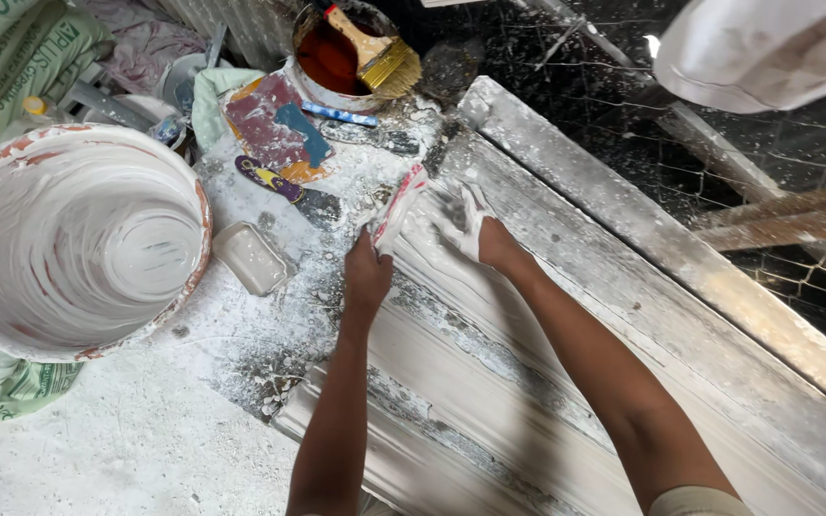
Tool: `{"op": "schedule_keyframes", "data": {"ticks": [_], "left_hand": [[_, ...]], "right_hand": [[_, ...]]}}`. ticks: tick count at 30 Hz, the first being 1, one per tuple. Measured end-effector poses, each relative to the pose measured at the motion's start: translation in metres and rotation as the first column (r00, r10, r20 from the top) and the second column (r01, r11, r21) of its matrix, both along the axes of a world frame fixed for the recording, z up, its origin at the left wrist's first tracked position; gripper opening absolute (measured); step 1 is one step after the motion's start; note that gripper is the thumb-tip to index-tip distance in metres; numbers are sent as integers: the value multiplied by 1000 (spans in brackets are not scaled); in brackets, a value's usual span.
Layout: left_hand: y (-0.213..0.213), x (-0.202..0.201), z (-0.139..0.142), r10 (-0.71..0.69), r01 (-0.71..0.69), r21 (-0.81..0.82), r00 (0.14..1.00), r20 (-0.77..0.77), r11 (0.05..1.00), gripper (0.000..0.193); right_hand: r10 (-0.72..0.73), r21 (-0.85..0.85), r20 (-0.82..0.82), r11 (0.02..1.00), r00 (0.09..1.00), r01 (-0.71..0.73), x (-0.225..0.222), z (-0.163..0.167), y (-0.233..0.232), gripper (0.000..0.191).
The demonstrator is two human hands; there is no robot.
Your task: The person pours white plaster slurry from a bucket onto a long cornice mold on a work table, tilting the bucket to spread the slurry along the mold. They then use a red plastic scraper to level the plaster along the mold, wipe residue with a cloth, scrub their hands clean at a water tap, and finally scoop plaster from the bucket with a small container.
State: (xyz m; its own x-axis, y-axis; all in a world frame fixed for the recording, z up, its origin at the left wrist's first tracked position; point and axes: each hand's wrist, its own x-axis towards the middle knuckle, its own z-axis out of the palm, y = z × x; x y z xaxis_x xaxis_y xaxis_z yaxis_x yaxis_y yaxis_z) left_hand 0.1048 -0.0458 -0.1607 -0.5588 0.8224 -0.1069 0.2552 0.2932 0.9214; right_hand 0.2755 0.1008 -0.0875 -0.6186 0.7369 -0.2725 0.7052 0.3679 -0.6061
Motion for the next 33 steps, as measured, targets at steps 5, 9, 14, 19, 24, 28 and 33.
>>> {"op": "schedule_keyframes", "data": {"ticks": [5, 9, 14, 19, 24, 28, 33], "left_hand": [[-3, 15, -12, 12, -6, 18, 926, -378, 1000, 53], [-13, 24, -16, -21, 7, -33, 905, -426, 999, 50], [-20, 26, -17, -67, 42, -79, 936, -346, 996, 36], [-23, 30, -21, -40, 40, -9, 897, -441, 999, 28], [-25, 22, -24, 7, -4, 8, 910, -414, 1000, 32], [-21, 9, -23, 30, -65, -82, 928, -371, 994, 34], [-19, 13, -20, 19, -53, -58, 879, -476, 997, 34]], "right_hand": [[121, -38, -101, 991, 987, -125, -32, -10, 13, 99], [184, 45, -169, 983, 968, -178, -41, -17, 20, 105], [88, 13, -51, 996, 995, -88, -40, -35, 21, 105], [9, -40, -64, 999, 998, -11, -26, -41, 15, 112], [45, -19, -306, 998, 951, -54, -27, -35, 12, 111], [-10, -79, -11, 997, 1000, 9, -45, -44, 21, 113], [79, -4, -43, 997, 996, -79, -46, -51, 23, 92]]}}
